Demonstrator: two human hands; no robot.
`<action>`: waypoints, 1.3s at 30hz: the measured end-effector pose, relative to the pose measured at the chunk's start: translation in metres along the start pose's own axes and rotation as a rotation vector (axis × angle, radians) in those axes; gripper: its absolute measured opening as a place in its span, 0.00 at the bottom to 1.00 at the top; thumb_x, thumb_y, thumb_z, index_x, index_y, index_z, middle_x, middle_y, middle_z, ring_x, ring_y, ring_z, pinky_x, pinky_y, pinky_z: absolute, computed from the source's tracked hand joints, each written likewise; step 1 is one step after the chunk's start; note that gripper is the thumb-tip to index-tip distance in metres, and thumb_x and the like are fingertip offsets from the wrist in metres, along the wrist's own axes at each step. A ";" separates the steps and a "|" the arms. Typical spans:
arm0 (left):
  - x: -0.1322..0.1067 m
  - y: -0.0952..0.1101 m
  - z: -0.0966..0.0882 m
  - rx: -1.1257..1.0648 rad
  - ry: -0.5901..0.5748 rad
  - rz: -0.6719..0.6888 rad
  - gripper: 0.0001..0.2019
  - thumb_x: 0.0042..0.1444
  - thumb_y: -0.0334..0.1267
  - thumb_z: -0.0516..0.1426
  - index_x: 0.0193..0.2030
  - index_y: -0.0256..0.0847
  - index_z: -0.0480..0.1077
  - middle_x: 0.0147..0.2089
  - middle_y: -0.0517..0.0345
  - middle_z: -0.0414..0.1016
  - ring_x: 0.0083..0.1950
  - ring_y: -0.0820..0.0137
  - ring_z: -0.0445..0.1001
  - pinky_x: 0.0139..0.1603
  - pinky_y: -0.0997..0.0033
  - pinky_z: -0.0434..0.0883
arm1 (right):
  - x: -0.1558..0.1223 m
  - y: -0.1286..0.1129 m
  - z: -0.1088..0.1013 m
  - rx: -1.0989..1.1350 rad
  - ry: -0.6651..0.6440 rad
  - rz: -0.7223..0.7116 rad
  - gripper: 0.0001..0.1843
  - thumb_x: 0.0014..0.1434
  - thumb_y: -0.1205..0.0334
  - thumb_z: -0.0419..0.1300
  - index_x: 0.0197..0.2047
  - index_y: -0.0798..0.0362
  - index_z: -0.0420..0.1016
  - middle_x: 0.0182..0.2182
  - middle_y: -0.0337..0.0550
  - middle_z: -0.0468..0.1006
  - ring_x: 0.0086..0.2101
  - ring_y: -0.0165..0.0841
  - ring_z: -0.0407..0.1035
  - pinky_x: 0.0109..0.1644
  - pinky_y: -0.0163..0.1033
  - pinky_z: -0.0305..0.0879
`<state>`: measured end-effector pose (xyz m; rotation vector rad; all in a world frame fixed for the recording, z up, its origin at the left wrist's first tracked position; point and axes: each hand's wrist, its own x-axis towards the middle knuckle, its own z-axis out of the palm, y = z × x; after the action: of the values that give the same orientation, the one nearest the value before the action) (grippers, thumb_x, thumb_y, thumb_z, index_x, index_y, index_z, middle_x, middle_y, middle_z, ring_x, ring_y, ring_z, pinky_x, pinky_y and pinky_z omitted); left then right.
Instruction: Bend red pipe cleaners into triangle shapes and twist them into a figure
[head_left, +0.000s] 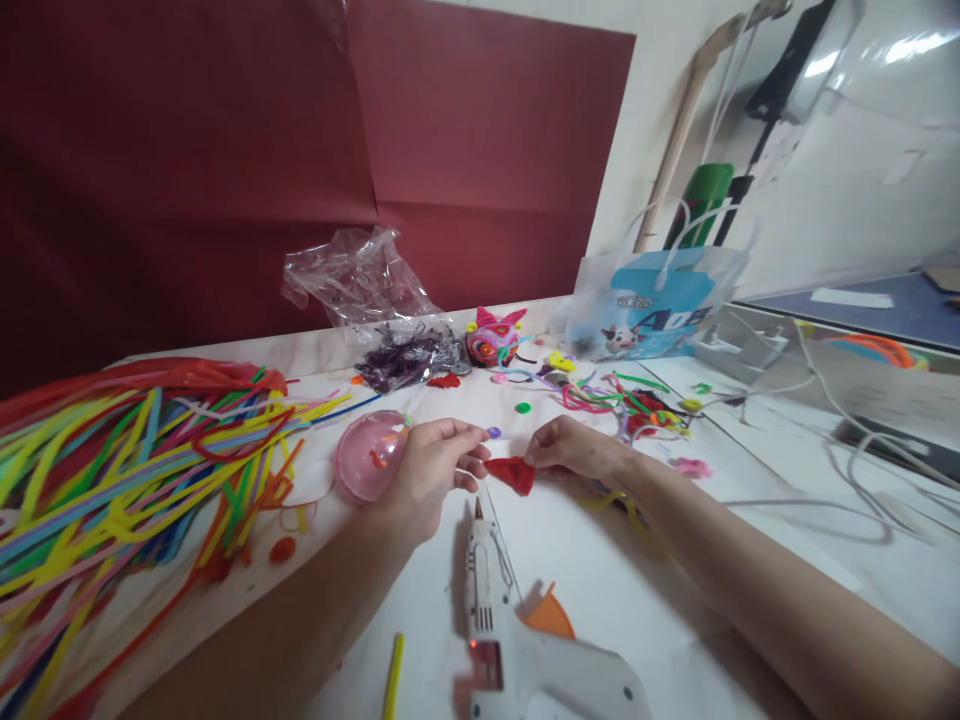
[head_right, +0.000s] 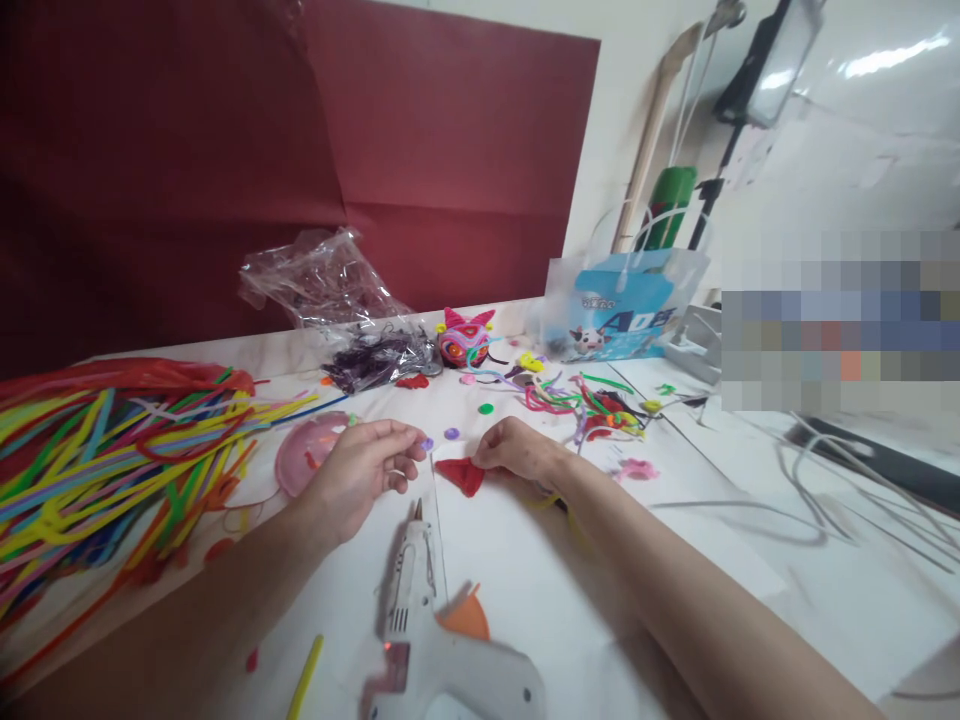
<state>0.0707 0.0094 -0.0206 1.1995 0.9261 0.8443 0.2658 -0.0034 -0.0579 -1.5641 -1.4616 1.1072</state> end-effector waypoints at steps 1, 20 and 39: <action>-0.001 0.000 0.000 0.005 -0.008 -0.001 0.04 0.48 0.33 0.56 0.27 0.32 0.67 0.24 0.57 0.70 0.20 0.79 0.66 0.19 0.79 0.60 | 0.003 0.002 0.001 -0.034 0.004 0.007 0.07 0.41 0.66 0.61 0.14 0.56 0.71 0.09 0.32 0.63 0.13 0.22 0.52 0.16 0.29 0.45; 0.000 0.000 0.004 0.115 -0.076 -0.011 0.05 0.50 0.34 0.55 0.28 0.33 0.66 0.25 0.57 0.68 0.21 0.79 0.65 0.18 0.81 0.60 | 0.002 0.004 0.009 -0.409 0.088 0.001 0.06 0.38 0.66 0.64 0.18 0.54 0.69 0.16 0.36 0.67 0.21 0.29 0.60 0.24 0.34 0.50; -0.021 0.009 0.010 -0.145 -0.362 0.024 0.12 0.52 0.40 0.56 0.36 0.31 0.69 0.32 0.51 0.73 0.29 0.75 0.73 0.30 0.77 0.68 | -0.044 -0.047 0.037 0.537 0.375 -0.297 0.18 0.39 0.54 0.69 0.20 0.55 0.65 0.10 0.34 0.69 0.11 0.24 0.61 0.14 0.29 0.56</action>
<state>0.0713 -0.0123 -0.0079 1.1888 0.5478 0.6721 0.2146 -0.0440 -0.0236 -1.0629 -0.9955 0.8764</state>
